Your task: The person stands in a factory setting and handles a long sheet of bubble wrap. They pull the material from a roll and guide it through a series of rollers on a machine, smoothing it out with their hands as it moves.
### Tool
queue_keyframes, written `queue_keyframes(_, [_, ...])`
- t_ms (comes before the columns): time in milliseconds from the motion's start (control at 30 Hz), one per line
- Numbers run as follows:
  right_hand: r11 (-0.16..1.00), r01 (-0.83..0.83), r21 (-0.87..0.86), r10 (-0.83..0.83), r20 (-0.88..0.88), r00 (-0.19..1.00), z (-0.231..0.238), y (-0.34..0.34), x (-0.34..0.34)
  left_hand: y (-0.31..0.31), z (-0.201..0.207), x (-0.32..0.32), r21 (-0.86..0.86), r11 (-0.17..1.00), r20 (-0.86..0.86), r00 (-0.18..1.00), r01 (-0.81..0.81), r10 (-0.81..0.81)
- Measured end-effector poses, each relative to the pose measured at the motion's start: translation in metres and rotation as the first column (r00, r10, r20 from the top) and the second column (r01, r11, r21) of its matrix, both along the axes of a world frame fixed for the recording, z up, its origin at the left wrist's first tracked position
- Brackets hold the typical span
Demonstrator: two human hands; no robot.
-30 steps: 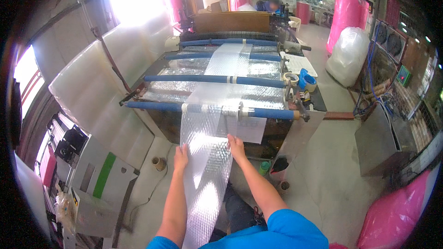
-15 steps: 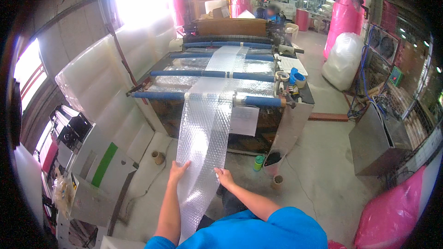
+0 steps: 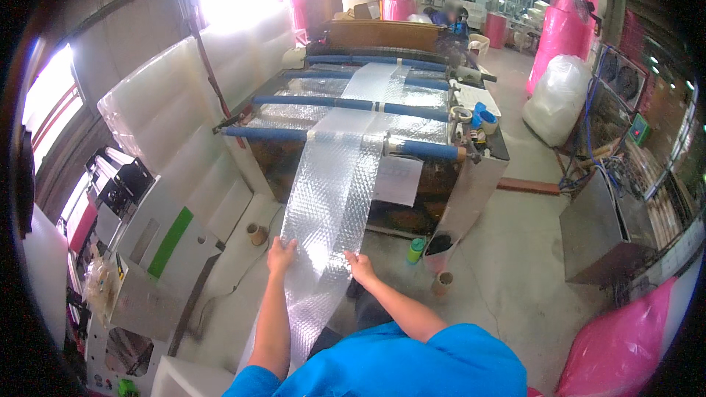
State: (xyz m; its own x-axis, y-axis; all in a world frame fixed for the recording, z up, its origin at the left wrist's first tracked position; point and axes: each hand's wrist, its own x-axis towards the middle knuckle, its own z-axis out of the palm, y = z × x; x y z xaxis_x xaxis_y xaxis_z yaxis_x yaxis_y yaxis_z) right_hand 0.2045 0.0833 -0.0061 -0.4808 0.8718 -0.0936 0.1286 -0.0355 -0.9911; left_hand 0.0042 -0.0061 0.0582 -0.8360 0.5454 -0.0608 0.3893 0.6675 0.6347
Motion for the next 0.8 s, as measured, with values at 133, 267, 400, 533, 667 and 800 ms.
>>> queue_keyframes(133, [1.0, -0.015, 0.019, 0.016, -0.048, 0.999, -0.012, 0.007, 0.005, -0.001, -0.018, -0.004, 0.047, 0.998, 0.034, 0.999, -0.038, 0.037])
queue_keyframes(267, [0.999, -0.021, 0.036, 0.021, 0.001, 1.0, -0.01, 0.008, 0.004, -0.003, -0.049, -0.019, 0.231, 0.97, 0.045, 0.997, -0.073, 0.064])
queue_keyframes(400, [0.999, -0.001, 0.032, 0.001, -0.019, 1.0, -0.022, 0.013, 0.002, 0.005, -0.065, -0.029, 0.221, 0.971, 0.125, 0.99, -0.088, 0.061])
queue_keyframes(533, [0.997, 0.035, 0.071, -0.035, -0.005, 0.999, -0.036, 0.019, 0.001, 0.008, -0.068, -0.024, 0.294, 0.953, 0.184, 0.983, -0.068, 0.014])
queue_keyframes(667, [0.999, 0.026, -0.028, -0.026, 0.012, 1.0, -0.044, 0.026, 0.001, 0.012, -0.074, -0.023, 0.266, 0.963, 0.278, 0.96, -0.04, -0.037])
queue_keyframes(800, [0.995, 0.021, -0.101, -0.015, 0.063, 0.998, -0.028, 0.028, 0.002, 0.014, -0.051, -0.017, 0.226, 0.969, 0.362, 0.916, 0.095, -0.174])
